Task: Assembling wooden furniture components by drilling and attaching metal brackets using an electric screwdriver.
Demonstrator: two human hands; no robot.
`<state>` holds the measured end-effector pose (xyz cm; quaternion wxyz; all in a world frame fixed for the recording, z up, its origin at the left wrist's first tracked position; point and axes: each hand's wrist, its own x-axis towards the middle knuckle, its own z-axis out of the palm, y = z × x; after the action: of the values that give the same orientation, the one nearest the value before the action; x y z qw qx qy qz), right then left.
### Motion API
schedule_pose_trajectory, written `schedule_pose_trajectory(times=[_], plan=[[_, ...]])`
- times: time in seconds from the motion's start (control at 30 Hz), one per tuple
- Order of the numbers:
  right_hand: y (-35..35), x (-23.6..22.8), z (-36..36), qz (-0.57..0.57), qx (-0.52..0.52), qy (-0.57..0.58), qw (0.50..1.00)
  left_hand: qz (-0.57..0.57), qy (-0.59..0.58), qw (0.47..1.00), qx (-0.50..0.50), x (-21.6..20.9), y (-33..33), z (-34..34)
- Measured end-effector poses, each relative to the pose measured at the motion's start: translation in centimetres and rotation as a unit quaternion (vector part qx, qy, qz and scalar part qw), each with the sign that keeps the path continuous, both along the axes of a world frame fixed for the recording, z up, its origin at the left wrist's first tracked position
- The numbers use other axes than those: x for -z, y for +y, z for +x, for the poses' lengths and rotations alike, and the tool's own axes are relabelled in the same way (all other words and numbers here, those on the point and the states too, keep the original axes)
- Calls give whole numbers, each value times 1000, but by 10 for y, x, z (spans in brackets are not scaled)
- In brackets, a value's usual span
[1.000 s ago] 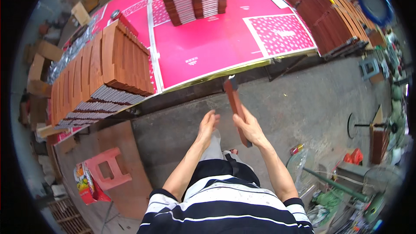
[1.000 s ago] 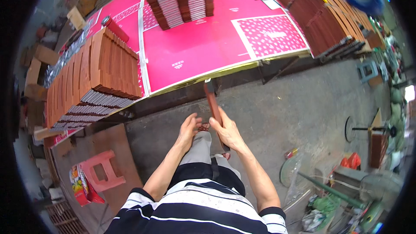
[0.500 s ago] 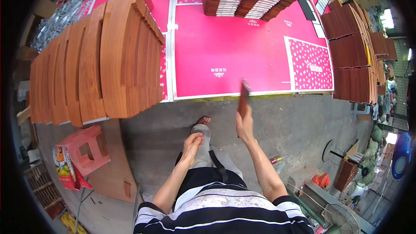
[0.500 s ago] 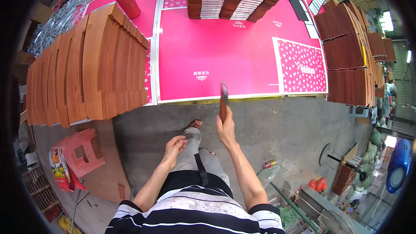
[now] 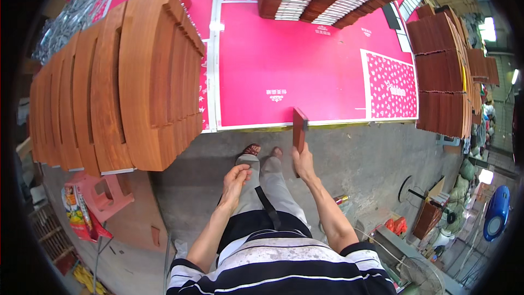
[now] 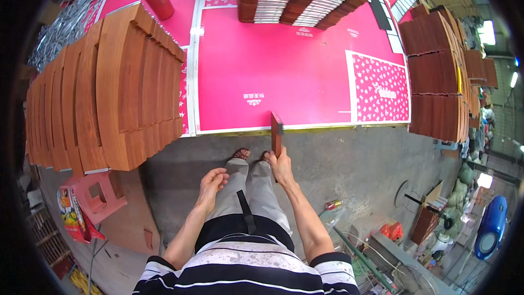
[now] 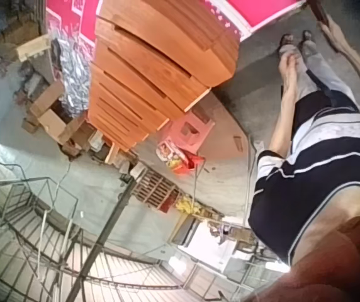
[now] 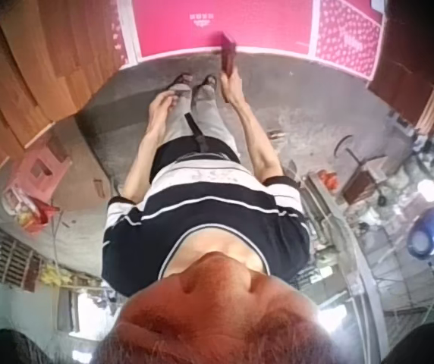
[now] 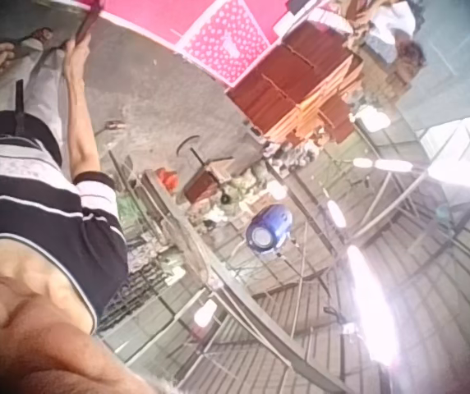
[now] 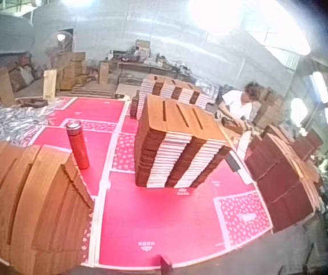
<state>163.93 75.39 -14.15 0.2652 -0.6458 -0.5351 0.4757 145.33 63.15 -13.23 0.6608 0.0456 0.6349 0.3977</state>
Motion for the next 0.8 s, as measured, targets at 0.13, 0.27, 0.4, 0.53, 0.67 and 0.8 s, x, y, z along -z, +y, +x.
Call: schedule_pose_trajectory(times=[0.13,0.27,0.4,0.53,0.67,0.8], plan=[[-5,11,14,0,-84,-63,994,1,16,1000,0,-9,3,1],[2,14,21,-3,-104,-100,989,-6,36,999,-22,-10,1,23],[8,-8,30,-83,-138,-27,987,52,62,997,17,-26,20,40],[11,-25,43,-28,-191,62,979,119,128,984,37,-27,48,60],[4,-13,61,-60,-243,88,964,244,188,950,54,-54,83,82],[7,-37,53,72,-291,219,929,304,241,913,122,-59,92,100]])
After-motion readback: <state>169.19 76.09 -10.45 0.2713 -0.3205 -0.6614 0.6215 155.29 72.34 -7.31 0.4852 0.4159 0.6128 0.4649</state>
